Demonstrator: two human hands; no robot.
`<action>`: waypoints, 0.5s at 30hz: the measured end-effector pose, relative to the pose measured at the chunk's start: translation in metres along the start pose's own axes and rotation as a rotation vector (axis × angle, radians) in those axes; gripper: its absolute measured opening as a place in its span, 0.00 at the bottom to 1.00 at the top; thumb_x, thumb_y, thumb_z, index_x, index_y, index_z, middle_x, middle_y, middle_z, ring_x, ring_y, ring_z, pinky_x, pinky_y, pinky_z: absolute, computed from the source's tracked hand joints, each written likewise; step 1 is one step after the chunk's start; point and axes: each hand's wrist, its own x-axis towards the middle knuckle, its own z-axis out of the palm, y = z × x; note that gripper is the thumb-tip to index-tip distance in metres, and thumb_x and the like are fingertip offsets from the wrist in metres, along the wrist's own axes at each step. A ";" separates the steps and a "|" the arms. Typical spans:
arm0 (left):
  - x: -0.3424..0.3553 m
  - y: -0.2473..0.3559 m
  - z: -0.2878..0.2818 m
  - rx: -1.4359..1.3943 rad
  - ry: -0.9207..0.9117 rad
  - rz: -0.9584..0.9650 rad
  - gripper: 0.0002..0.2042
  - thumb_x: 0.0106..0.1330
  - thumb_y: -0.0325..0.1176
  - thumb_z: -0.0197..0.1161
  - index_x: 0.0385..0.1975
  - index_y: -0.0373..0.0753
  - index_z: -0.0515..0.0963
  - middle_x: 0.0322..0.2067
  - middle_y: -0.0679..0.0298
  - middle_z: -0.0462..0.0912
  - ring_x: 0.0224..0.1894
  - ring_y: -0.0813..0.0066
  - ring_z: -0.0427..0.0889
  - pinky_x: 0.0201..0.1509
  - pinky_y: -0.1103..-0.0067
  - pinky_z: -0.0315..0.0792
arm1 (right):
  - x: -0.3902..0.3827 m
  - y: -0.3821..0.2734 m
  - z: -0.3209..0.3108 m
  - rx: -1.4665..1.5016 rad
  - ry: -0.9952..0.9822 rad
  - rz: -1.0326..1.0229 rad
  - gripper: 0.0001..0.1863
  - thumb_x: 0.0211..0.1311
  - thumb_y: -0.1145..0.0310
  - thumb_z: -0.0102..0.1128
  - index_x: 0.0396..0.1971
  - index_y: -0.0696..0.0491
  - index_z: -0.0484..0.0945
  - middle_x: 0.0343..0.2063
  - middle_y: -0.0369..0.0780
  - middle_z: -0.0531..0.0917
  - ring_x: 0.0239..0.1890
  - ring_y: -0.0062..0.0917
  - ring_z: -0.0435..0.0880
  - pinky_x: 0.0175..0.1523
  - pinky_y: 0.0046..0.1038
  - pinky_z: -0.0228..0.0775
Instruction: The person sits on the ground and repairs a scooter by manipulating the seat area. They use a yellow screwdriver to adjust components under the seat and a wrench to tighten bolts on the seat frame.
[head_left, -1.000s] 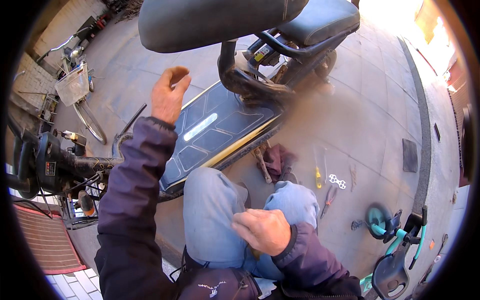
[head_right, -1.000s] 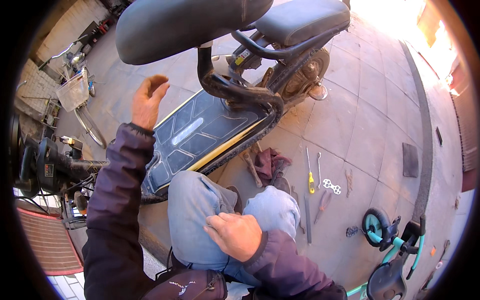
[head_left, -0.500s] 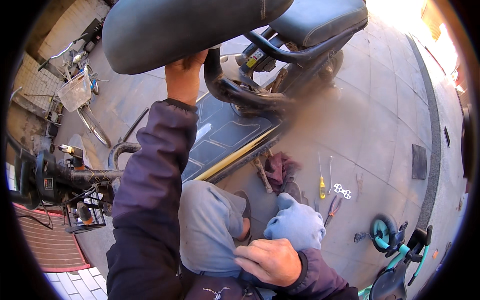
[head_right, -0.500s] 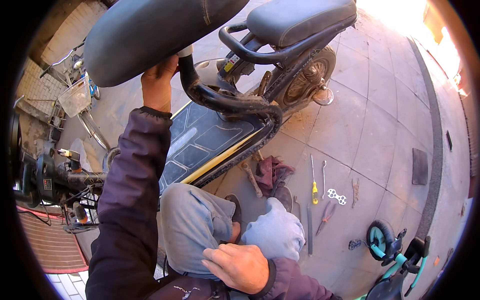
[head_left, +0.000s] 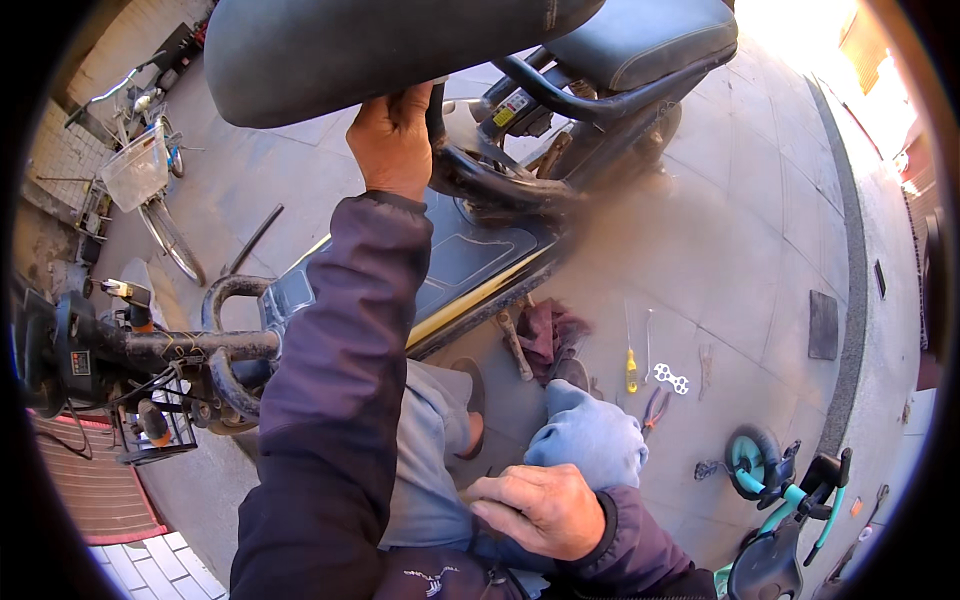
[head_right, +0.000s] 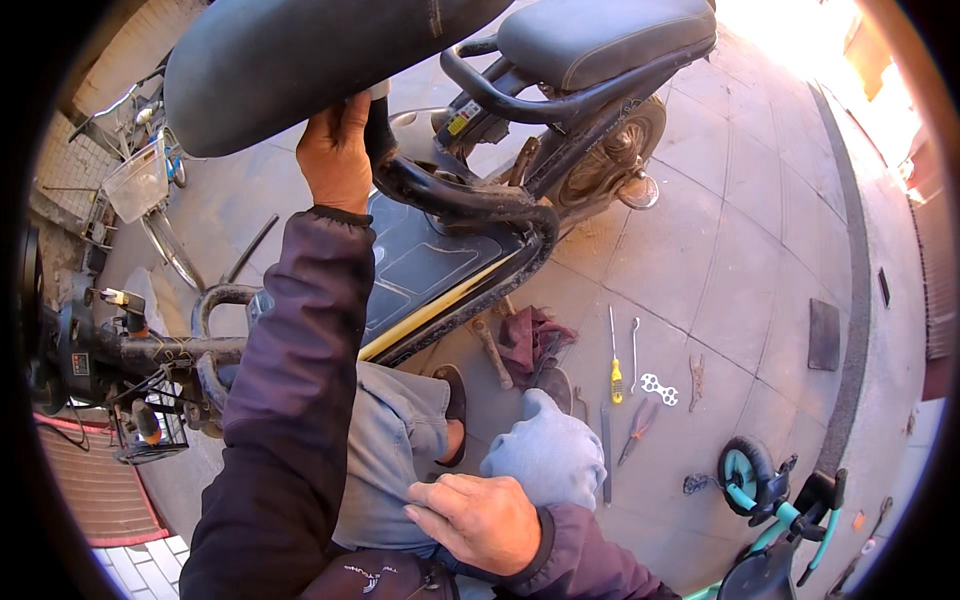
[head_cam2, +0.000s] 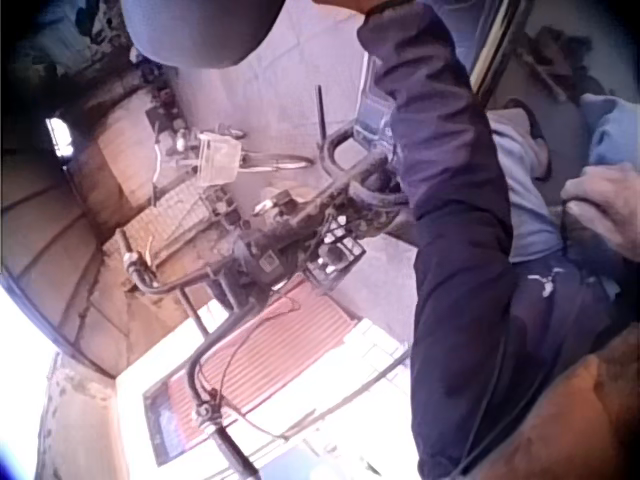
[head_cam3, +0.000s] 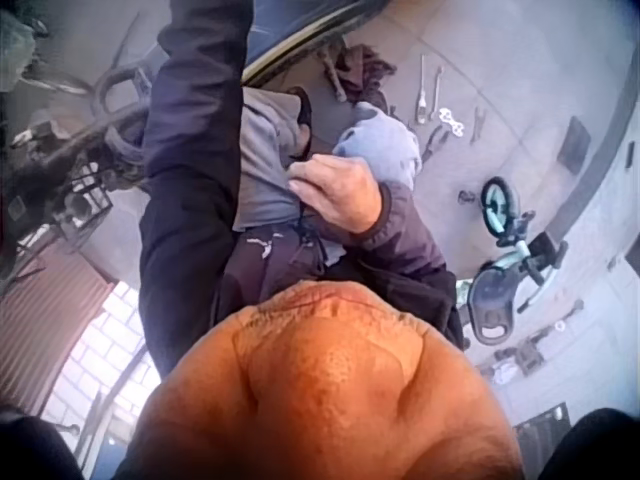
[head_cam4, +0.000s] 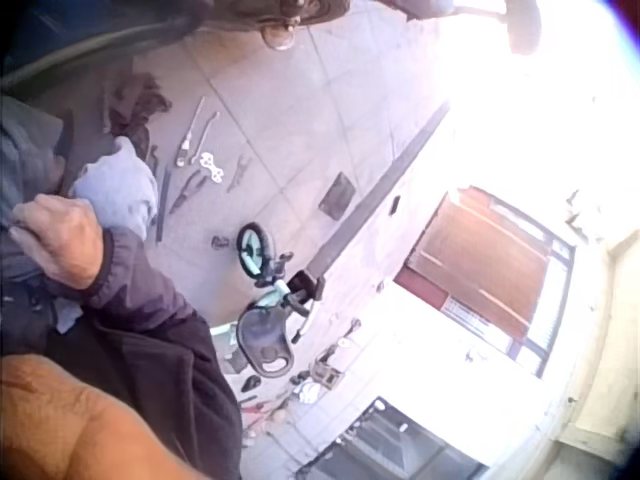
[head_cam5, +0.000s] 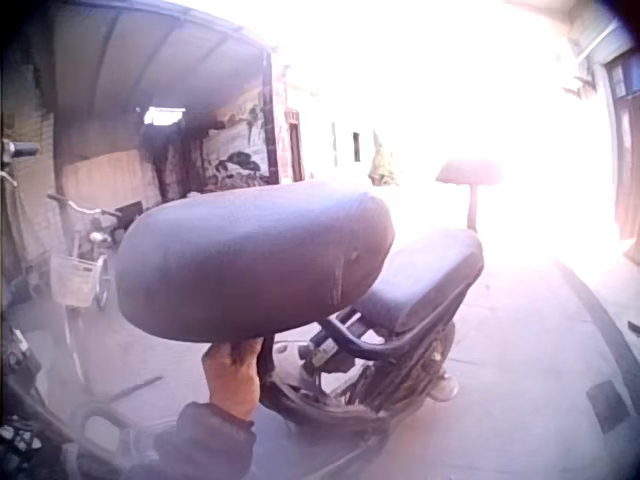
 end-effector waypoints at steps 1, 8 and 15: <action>-0.002 0.001 0.001 -0.043 0.007 -0.044 0.11 0.62 0.34 0.62 0.38 0.33 0.77 0.31 0.62 0.83 0.30 0.82 0.79 0.36 0.84 0.71 | 0.002 -0.001 0.001 -0.004 -0.006 0.013 0.09 0.51 0.69 0.63 0.32 0.55 0.76 0.19 0.39 0.75 0.21 0.32 0.77 0.25 0.28 0.68; -0.015 -0.012 -0.002 -0.052 0.073 -0.107 0.10 0.65 0.31 0.57 0.43 0.34 0.77 0.34 0.66 0.82 0.34 0.82 0.76 0.41 0.85 0.70 | 0.017 -0.002 0.012 -0.038 -0.046 0.094 0.08 0.51 0.71 0.63 0.31 0.55 0.76 0.19 0.39 0.75 0.20 0.32 0.76 0.25 0.28 0.67; -0.012 -0.010 -0.012 -0.417 0.001 -0.408 0.09 0.62 0.25 0.56 0.40 0.32 0.77 0.31 0.61 0.83 0.33 0.76 0.79 0.40 0.83 0.71 | 0.039 0.001 0.024 -0.108 -0.064 0.219 0.07 0.52 0.72 0.62 0.31 0.55 0.77 0.20 0.40 0.76 0.21 0.33 0.77 0.26 0.27 0.68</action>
